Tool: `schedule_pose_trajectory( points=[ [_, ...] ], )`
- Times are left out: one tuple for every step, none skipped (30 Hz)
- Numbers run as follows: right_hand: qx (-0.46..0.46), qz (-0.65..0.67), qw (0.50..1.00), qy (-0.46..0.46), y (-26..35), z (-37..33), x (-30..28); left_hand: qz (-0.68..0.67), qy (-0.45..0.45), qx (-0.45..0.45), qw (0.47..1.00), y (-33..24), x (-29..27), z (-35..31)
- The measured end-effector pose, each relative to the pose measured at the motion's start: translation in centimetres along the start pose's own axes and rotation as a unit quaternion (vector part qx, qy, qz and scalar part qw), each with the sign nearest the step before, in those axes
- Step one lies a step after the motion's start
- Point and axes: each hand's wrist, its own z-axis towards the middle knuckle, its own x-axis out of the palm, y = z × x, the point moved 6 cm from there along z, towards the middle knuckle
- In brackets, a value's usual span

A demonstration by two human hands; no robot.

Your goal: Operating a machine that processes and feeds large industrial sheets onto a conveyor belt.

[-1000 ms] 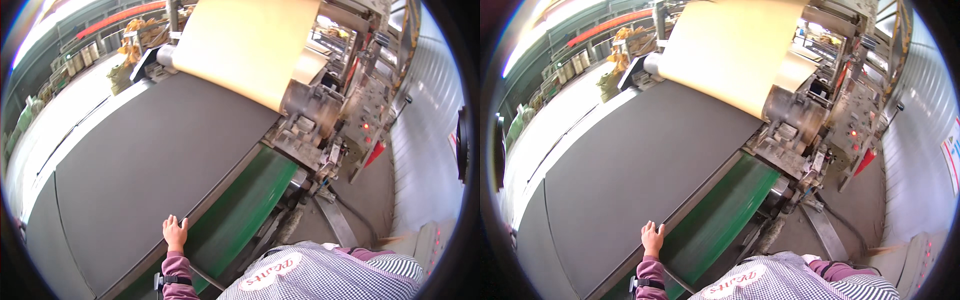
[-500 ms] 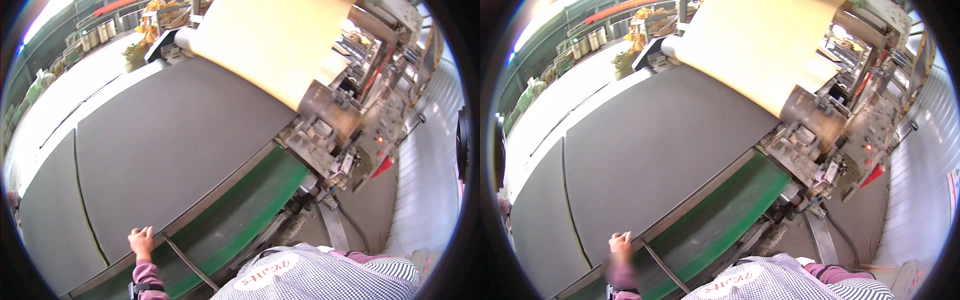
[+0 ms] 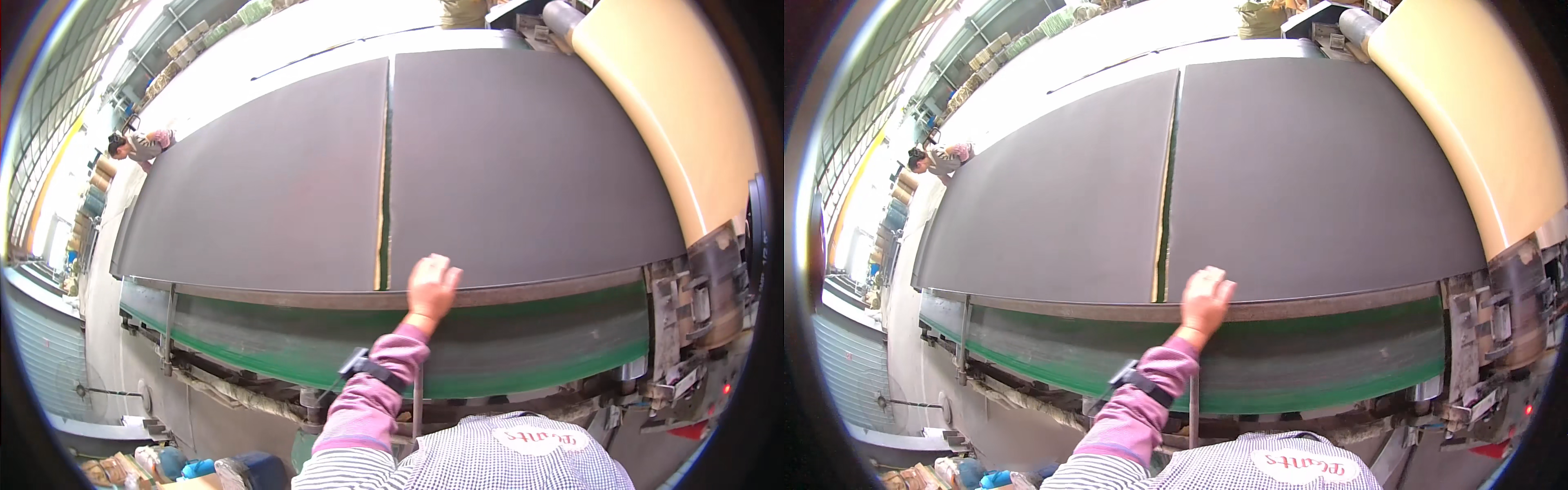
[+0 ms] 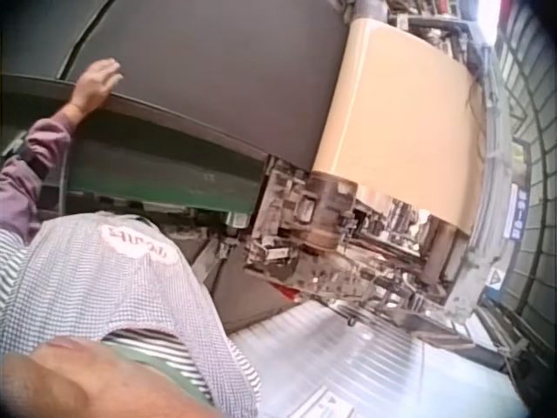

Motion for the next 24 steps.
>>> schedule_pose_trajectory(
  points=[
    [-0.001, -0.004, 1.000, 0.003, -0.1, 0.1, -0.1, 0.052, -0.005, 0.020, 0.998, 3.3, -1.4, -0.1],
    [-0.004, -0.007, 1.000, 0.002, -0.2, 0.1, -0.3, 0.027, -0.003, -0.093, 0.995, 7.9, -2.9, -0.3],
    [-0.004, -0.010, 1.000, 0.002, -0.2, 0.3, -0.4, 0.118, -0.053, -0.120, 0.984, 11.2, -5.2, -0.3],
    [-0.005, -0.013, 1.000, 0.004, -0.2, 0.4, -0.5, 0.234, 0.029, -0.132, 0.963, 14.8, -6.7, -0.3],
    [-0.006, -0.017, 1.000, 0.003, 0.0, 0.7, -0.6, 0.243, 0.034, -0.257, 0.935, 18.3, -8.8, -1.5],
    [-0.006, -0.017, 1.000, 0.001, 0.3, 0.9, -0.6, 0.285, 0.072, -0.314, 0.903, 20.9, -10.6, -2.2],
    [-0.010, -0.018, 1.000, 0.002, 0.7, 1.0, -0.7, 0.299, 0.117, -0.342, 0.883, 22.8, -12.1, -3.0],
    [-0.012, -0.016, 1.000, 0.000, 1.1, 1.2, -0.8, 0.299, 0.151, -0.342, 0.878, 23.7, -12.7, -3.2],
    [-0.016, -0.010, 1.000, -0.004, 1.4, 1.2, -1.1, 0.301, 0.202, -0.356, 0.861, 24.3, -13.2, -3.7],
    [-0.023, -0.014, 1.000, -0.001, 2.0, 1.3, -1.3, 0.268, 0.184, -0.331, 0.886, 23.7, -13.3, -3.8],
    [-0.026, -0.014, 1.000, -0.003, 2.4, 1.4, -1.6, 0.250, 0.191, -0.309, 0.897, 22.9, -13.1, -3.8],
    [-0.029, -0.017, 0.999, -0.003, 2.7, 1.4, -1.9, 0.252, 0.168, -0.296, 0.906, 21.8, -12.7, -3.8],
    [-0.036, -0.020, 0.999, -0.004, 3.0, 1.4, -2.1, 0.242, 0.190, -0.280, 0.909, 20.6, -11.6, -3.7],
    [-0.032, -0.022, 0.999, -0.007, 2.9, 1.2, -2.3, 0.248, 0.185, -0.284, 0.907, 19.9, -11.5, -4.0],
    [-0.033, -0.023, 0.999, -0.010, 2.9, 1.0, -2.4, 0.222, 0.162, -0.265, 0.925, 18.6, -11.0, -4.2],
    [-0.030, -0.023, 0.999, -0.014, 2.5, 0.6, -2.4, 0.184, 0.144, -0.236, 0.943, 16.8, -9.8, -4.0],
    [-0.025, -0.029, 0.999, -0.017, 2.2, 0.0, -2.3, 0.168, 0.153, -0.217, 0.949, 16.0, -9.2, -4.0],
    [-0.018, -0.033, 0.999, -0.017, 1.4, -0.3, -2.0, 0.156, 0.119, -0.167, 0.966, 14.2, -8.6, -3.9],
    [-0.011, -0.048, 0.999, -0.015, 0.8, -0.8, -1.6, 0.138, 0.139, -0.151, 0.969, 13.4, -7.9, -4.1],
    [-0.007, -0.059, 0.998, -0.011, 0.0, -1.1, -0.9, 0.115, 0.144, -0.114, 0.976, 12.8, -7.6, -4.3],
    [0.005, -0.057, 0.998, -0.010, -1.1, -2.0, -0.3, 0.048, 0.133, -0.090, 0.986, 12.8, -7.9, -4.4],
    [0.013, -0.062, 0.998, -0.006, -1.7, -2.1, 0.2, 0.039, 0.106, -0.076, 0.991, 13.5, -8.7, -4.7],
    [0.019, -0.065, 0.998, 0.002, -2.8, -2.5, 0.9, 0.122, 0.117, -0.024, 0.985, 14.0, -9.5, -4.4],
    [0.020, -0.069, 0.997, 0.009, -3.4, -2.9, 1.8, 0.242, 0.104, 0.082, 0.961, 15.6, -11.2, -4.8]
  ],
)
